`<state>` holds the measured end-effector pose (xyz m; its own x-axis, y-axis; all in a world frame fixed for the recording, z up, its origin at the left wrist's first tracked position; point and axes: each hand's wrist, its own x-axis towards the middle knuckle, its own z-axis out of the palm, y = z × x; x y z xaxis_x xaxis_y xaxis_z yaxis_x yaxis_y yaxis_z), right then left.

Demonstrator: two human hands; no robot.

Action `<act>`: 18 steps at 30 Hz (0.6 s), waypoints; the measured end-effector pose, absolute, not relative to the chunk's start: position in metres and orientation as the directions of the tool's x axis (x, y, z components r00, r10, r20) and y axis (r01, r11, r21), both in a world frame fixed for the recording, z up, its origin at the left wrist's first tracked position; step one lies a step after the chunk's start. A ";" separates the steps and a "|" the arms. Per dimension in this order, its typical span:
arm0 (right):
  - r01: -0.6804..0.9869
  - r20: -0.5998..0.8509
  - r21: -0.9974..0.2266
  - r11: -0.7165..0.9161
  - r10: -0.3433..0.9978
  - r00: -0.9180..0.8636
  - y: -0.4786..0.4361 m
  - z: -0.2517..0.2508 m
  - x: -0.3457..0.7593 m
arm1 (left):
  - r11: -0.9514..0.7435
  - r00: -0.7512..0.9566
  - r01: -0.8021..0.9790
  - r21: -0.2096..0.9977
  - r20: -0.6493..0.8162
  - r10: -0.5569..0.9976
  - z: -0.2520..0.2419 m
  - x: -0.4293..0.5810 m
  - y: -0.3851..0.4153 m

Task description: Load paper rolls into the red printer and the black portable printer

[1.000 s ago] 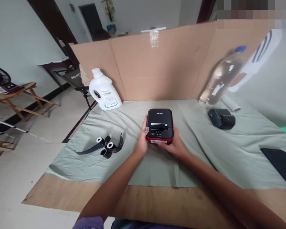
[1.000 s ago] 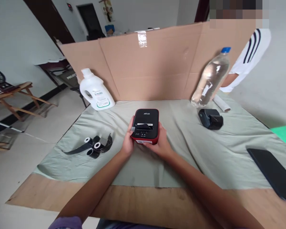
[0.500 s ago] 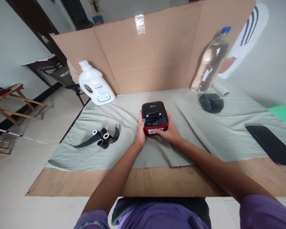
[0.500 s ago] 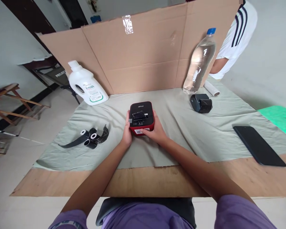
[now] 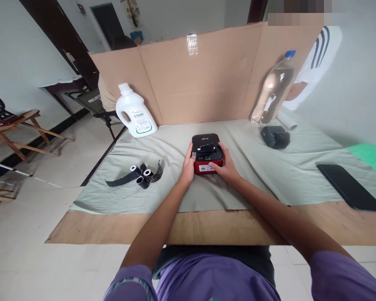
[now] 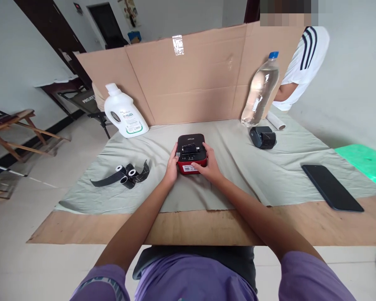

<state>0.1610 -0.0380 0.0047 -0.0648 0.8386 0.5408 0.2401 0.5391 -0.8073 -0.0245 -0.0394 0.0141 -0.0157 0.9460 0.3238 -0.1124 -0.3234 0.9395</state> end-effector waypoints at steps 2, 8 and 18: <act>0.231 0.544 -0.805 0.546 0.835 -0.077 -0.037 0.004 0.161 | -0.330 -0.016 -0.121 0.936 0.331 0.943 0.015 -0.026 -0.038; 0.227 0.530 -0.811 0.538 0.842 -0.100 -0.038 0.005 0.162 | -0.336 -0.020 -0.180 0.924 0.339 0.941 0.013 -0.028 -0.034; 0.263 0.550 -0.793 0.550 0.831 -0.080 -0.036 0.005 0.163 | -0.552 -0.436 -0.091 0.829 0.465 0.770 0.042 -0.044 -0.057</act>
<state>0.1626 -0.0360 0.0046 -0.0796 0.8314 0.5500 0.2628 0.5497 -0.7929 -0.0439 -0.0568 0.0418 -0.4364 0.7704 0.4648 -0.0914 -0.5519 0.8289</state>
